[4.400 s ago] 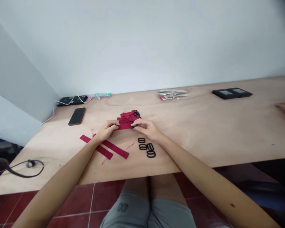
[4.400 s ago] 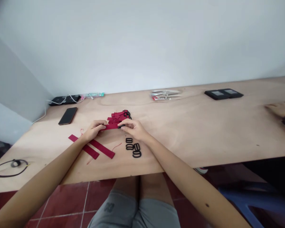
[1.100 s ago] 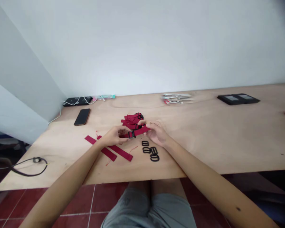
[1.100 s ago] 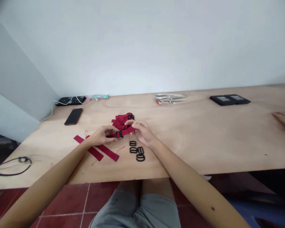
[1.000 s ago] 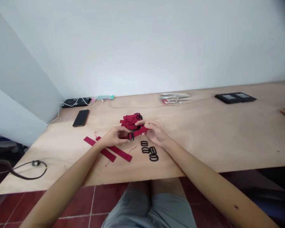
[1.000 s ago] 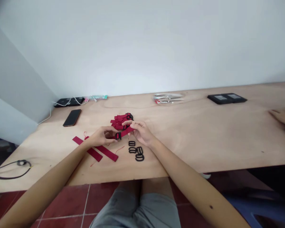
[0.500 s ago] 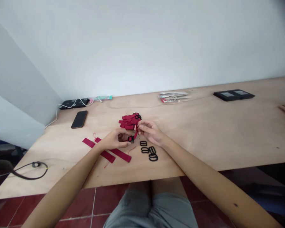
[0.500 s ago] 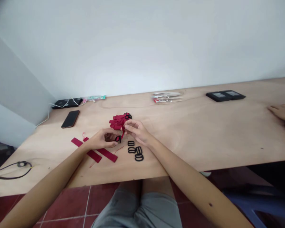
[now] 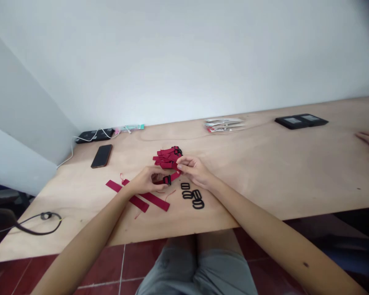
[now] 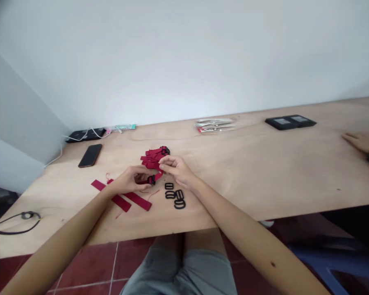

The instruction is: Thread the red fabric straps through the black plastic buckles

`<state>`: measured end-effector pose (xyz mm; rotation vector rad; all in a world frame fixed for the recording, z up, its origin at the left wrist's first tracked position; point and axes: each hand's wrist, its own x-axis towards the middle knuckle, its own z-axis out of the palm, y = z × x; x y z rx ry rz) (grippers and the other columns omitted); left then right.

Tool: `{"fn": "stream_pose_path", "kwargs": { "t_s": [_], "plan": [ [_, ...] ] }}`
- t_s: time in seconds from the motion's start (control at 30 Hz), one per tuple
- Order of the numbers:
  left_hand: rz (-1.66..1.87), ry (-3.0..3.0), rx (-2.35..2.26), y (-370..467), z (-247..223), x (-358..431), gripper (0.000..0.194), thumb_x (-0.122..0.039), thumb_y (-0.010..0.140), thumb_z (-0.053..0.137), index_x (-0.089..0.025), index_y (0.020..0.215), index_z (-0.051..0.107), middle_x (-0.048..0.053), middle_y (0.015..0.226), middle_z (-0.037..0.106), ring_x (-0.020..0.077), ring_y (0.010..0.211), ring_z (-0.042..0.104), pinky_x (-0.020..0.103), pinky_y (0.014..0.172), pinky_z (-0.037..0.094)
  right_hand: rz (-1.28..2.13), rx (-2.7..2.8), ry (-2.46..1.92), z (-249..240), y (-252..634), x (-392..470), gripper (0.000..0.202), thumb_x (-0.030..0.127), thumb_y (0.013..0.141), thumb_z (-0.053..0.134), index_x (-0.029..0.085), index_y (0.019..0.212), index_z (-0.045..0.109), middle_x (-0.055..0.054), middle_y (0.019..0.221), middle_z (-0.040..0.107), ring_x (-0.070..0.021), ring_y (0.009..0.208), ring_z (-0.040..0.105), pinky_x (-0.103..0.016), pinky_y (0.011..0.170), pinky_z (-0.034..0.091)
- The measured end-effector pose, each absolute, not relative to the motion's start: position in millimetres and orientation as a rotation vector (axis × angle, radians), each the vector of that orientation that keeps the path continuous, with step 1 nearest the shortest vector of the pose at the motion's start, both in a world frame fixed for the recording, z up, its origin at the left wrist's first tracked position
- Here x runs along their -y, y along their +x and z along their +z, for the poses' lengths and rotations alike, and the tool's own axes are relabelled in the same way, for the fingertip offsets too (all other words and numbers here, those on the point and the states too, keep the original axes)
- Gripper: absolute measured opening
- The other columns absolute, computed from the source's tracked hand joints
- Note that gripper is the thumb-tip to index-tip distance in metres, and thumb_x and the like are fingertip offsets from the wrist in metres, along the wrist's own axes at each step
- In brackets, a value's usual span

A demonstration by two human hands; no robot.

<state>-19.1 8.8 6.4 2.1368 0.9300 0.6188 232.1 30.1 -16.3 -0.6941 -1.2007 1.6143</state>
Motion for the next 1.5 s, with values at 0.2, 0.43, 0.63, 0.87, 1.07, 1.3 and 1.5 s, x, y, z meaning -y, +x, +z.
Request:
{"fn": "stream_pose_path", "kwargs": {
  "t_s": [0.2,0.43,0.63,0.87,1.07,1.3,1.5],
  "plan": [
    [0.692,2.181,-1.031,-30,4,-18,0.039,-0.043,0.086,0.084,-0.017,0.115,0.082,0.007,0.091,0.073,0.0166,0.075,0.06,0.027,0.065,0.048,1.57,1.035,-0.712,-14,236,-34,0.037,0.039,0.068,0.1,0.022,0.091,0.078,0.001,0.084,0.072,-0.0122,0.071,0.061,-0.024,0.062,0.046],
    [0.901,2.145,-1.014,-25,2,-14,0.037,-0.043,0.089,0.082,-0.018,0.115,0.078,0.007,0.095,0.07,0.0164,0.078,0.06,0.029,0.07,0.051,1.388,1.4,-0.778,-20,235,-32,0.028,0.042,0.077,0.092,0.019,0.09,0.08,-0.004,0.089,0.077,-0.0171,0.079,0.065,-0.03,0.075,0.051],
    [1.003,2.149,-0.989,-18,5,-8,0.034,-0.044,0.093,0.079,-0.018,0.115,0.077,0.01,0.1,0.071,0.0176,0.082,0.062,0.031,0.074,0.053,1.299,1.537,-0.79,-29,233,-37,0.028,0.044,0.082,0.087,0.019,0.091,0.08,-0.006,0.09,0.079,-0.019,0.079,0.068,-0.033,0.076,0.053],
    [1.016,2.124,-0.962,-11,4,-5,0.035,-0.045,0.092,0.081,-0.019,0.116,0.078,0.009,0.099,0.071,0.0178,0.081,0.063,0.031,0.073,0.055,1.275,1.61,-0.791,-28,234,-36,0.028,0.045,0.083,0.086,0.019,0.091,0.081,-0.006,0.088,0.08,-0.0207,0.079,0.07,-0.034,0.075,0.055],
    [1.02,2.107,-0.963,-11,5,-5,0.035,-0.042,0.092,0.082,-0.02,0.118,0.079,0.009,0.102,0.071,0.0163,0.08,0.063,0.03,0.071,0.055,1.284,1.666,-0.797,-28,233,-36,0.026,0.043,0.083,0.085,0.018,0.092,0.082,-0.007,0.087,0.08,-0.0202,0.076,0.069,-0.033,0.073,0.054],
    [0.957,2.099,-0.924,-10,2,-5,0.035,-0.042,0.091,0.083,-0.02,0.117,0.08,0.009,0.104,0.071,0.0172,0.084,0.064,0.029,0.072,0.055,1.307,1.641,-0.769,-33,232,-37,0.026,0.044,0.083,0.086,0.019,0.092,0.082,-0.007,0.089,0.08,-0.0211,0.08,0.071,-0.034,0.076,0.055],
    [0.986,2.034,-0.926,-10,0,-5,0.035,-0.04,0.089,0.085,-0.02,0.118,0.079,0.01,0.109,0.071,0.0166,0.083,0.064,0.03,0.073,0.056,1.348,1.575,-0.749,-33,231,-36,0.028,0.045,0.081,0.088,0.019,0.092,0.081,-0.006,0.09,0.079,-0.0202,0.081,0.07,-0.034,0.077,0.055]
  ]
}}
